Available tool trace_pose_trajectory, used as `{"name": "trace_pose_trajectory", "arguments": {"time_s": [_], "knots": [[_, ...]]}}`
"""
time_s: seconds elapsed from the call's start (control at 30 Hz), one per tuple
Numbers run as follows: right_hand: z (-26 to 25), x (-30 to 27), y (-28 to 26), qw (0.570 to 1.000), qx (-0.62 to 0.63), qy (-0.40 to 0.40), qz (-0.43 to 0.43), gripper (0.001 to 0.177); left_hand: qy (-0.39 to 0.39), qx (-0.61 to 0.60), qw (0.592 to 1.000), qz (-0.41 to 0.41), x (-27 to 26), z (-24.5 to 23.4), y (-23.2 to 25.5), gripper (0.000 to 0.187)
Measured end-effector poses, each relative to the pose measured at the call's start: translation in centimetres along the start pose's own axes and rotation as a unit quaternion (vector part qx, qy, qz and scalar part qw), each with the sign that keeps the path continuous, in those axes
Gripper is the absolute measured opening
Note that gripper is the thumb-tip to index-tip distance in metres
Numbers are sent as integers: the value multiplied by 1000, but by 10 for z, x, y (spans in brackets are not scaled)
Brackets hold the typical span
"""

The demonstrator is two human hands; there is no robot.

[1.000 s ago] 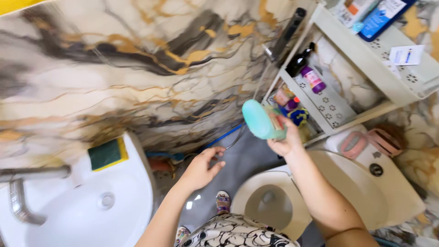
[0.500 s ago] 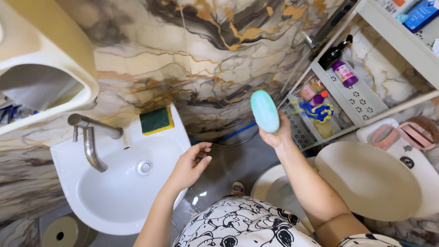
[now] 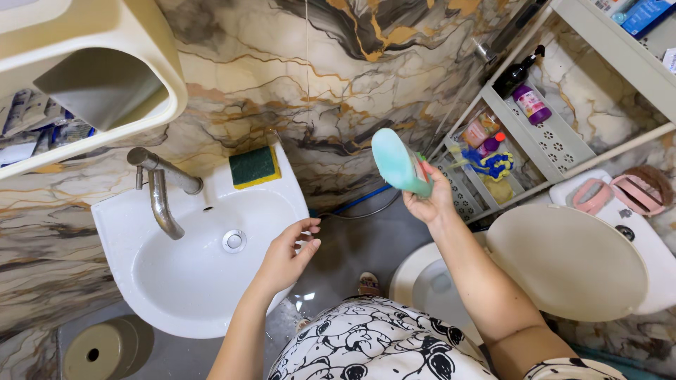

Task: The person cleans a sink by applying a liquid cleaner from a spray bottle, scrubbing the basin and faucet with a yellow and green sponge, and rinsing the surfaces with a handheld sprayer.

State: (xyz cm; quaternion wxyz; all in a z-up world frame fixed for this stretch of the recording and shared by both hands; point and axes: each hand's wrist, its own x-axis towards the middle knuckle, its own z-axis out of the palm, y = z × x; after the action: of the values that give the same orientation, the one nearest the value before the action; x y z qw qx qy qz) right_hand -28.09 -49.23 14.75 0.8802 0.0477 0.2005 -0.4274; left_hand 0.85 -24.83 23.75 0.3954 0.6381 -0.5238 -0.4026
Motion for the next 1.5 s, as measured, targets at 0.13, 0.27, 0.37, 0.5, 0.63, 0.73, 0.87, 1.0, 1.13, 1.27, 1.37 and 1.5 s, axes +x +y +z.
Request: {"name": "trace_pose_trajectory", "arguments": {"time_s": [0.13,0.27,0.37,0.5,0.63,0.73,0.87,1.0,1.13,1.27,1.37,1.5], "knots": [[29,-26,11,985,-159,49,-48,37,-4,-18,1000,-3,-1,6,3,43],[63,-55,18,912,-291,-15,-289,34,-26,-53,998,-22,5,20,4,49],[74,-68,19,732,-501,-67,-456,47,-34,-67,997,0,9,30,5,51],[76,-63,12,566,-622,-57,-539,56,-48,-46,998,-6,11,40,9,53],[77,-60,4,611,-586,-43,-531,56,-50,-45,998,-2,12,43,12,53],[79,-63,4,620,-583,-5,-526,55,-46,-49,998,-5,13,46,10,53],[84,-66,6,686,-512,-25,-517,53,-39,-40,998,-9,10,48,9,53],[81,-60,-3,781,-402,-45,-476,43,-42,-29,999,-18,8,50,11,52],[45,-23,-41,947,-170,43,-270,32,-39,-30,999,-8,6,51,10,52],[-13,11,-66,997,72,24,-15,38,-31,-30,999,-10,2,50,9,49],[-32,13,-72,991,112,-66,43,49,-26,-24,999,-3,1,48,8,48],[-22,8,-74,992,121,-5,41,52,-23,-19,1000,-7,0,49,7,47]]}}
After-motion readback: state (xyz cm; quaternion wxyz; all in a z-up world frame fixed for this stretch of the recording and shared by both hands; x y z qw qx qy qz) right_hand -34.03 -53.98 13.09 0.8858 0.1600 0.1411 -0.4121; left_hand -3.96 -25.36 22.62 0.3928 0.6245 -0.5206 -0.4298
